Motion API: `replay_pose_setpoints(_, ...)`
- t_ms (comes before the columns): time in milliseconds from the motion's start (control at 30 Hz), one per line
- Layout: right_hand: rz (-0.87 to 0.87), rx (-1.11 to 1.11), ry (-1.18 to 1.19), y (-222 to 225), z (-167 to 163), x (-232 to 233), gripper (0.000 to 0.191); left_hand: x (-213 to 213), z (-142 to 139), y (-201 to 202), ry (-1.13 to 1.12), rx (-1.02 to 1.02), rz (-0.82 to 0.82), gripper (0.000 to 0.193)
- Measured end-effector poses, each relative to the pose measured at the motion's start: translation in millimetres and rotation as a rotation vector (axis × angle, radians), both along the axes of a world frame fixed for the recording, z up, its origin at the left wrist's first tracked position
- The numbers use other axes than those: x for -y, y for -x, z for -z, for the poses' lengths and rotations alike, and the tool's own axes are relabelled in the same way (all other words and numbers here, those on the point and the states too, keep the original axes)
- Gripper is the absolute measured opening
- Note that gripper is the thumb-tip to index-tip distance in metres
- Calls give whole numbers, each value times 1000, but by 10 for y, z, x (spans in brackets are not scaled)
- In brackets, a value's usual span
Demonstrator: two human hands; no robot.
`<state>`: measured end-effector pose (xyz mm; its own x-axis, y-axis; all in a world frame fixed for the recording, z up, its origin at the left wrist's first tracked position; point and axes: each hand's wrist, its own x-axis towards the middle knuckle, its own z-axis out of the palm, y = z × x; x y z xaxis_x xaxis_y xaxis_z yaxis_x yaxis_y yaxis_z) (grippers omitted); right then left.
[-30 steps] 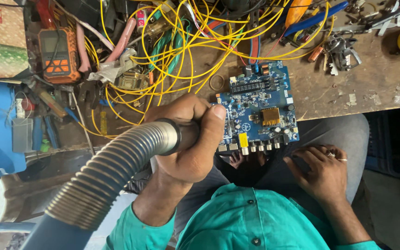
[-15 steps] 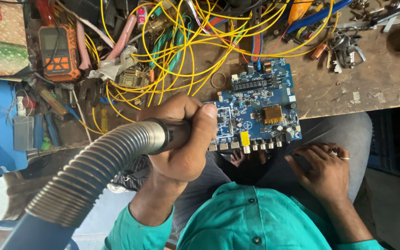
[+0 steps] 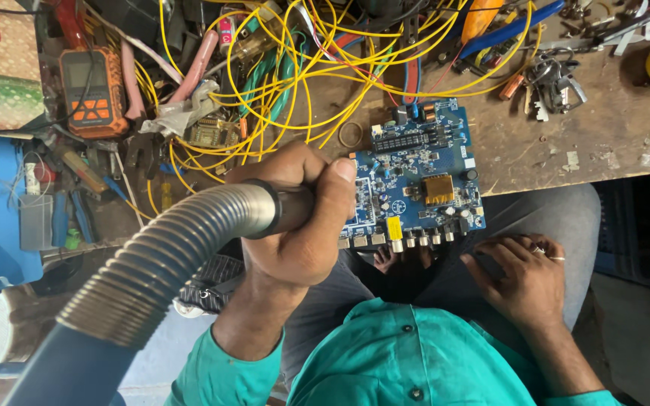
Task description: The person sits at a workbench with a circuit board resting on their lap. They first apply material to the board with a small stick, then use a hot air rework gun connected to a blue station to heat components on the board, holding the nozzle against different board areas for the rest of the clip.
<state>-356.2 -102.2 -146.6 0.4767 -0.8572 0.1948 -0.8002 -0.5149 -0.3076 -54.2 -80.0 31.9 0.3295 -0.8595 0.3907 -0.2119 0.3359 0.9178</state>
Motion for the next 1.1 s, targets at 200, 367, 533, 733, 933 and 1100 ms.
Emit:
replay_pose_setpoints(200, 1, -2, -6, 7, -12, -4, 22, 25, -32, 20, -10, 56, 0, 32)
replay_pose_setpoints(367, 1, -1, 0, 12, -4, 2, 22, 44, -29, 30, 26, 92, -12, 33)
replay_pose_setpoints(533, 3, -4, -7, 17, 9, -1, 22, 11, -32, 46, -1, 55, 15, 30)
replay_pose_setpoints(733, 5, -23, -5, 20, 19, -3, 23, -34, -33, 62, -8, 55, 16, 29)
replay_pose_setpoints(933, 2, -11, -4, 22, 19, -11, 23, -15, -27, 51, -20, 82, 4, 30)
replay_pose_setpoints(1100, 11, -4, -11, 16, 18, -4, 23, 31, -23, 43, -23, 39, -3, 33)
